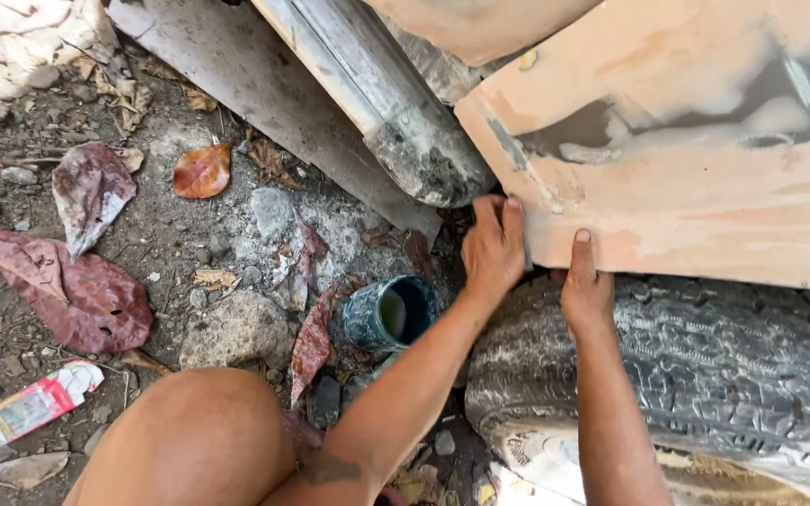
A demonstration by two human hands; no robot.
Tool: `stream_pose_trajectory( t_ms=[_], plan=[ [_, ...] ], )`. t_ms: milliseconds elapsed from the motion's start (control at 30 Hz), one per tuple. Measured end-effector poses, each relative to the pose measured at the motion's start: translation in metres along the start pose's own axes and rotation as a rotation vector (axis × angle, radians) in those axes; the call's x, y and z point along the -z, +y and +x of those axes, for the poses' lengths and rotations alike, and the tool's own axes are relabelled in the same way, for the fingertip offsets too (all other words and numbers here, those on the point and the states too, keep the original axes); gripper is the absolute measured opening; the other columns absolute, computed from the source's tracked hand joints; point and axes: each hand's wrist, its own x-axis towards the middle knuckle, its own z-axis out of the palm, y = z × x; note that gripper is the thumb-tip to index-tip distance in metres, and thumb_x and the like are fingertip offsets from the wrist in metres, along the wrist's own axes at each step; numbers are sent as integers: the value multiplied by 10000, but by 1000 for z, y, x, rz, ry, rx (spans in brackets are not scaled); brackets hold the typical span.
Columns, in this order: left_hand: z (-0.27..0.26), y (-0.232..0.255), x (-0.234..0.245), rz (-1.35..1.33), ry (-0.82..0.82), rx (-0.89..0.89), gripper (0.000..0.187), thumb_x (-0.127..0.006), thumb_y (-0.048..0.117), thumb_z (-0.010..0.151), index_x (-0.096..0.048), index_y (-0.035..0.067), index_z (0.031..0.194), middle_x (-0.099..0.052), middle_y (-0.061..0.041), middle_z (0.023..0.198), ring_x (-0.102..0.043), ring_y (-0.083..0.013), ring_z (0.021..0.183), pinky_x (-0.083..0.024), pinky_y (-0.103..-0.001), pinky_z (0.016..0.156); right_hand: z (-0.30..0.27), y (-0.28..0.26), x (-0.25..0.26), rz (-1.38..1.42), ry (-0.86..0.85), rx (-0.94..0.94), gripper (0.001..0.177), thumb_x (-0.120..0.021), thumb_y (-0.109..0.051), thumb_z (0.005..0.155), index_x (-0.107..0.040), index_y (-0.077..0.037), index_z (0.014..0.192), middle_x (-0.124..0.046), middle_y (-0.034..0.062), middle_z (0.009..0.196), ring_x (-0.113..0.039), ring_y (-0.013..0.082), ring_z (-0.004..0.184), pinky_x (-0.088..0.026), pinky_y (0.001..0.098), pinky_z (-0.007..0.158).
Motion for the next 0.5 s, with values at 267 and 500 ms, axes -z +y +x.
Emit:
stream_pose_trajectory(
  t_ms=[267,500],
  plan=[
    [8,-20,-1,4,-82,12,416,-336,453,1072,-487,85,1195,-692,-272,813,-706,-505,839,-517,-606,752,11,17,0,37,33,-28,816,-486,-623,1083,-435,71,1509,-453,399,1442,-468,524,1321,-419,621,1053],
    [17,-29,26,-354,-17,66,420,-329,481,1093,-491,93,1091,-568,-164,794,-638,-388,809,-482,-464,741,27,50,1,94,36,1,820,-513,-601,1101,-432,115,1492,-479,407,1385,-559,477,1231,-524,564,930]
  ],
)
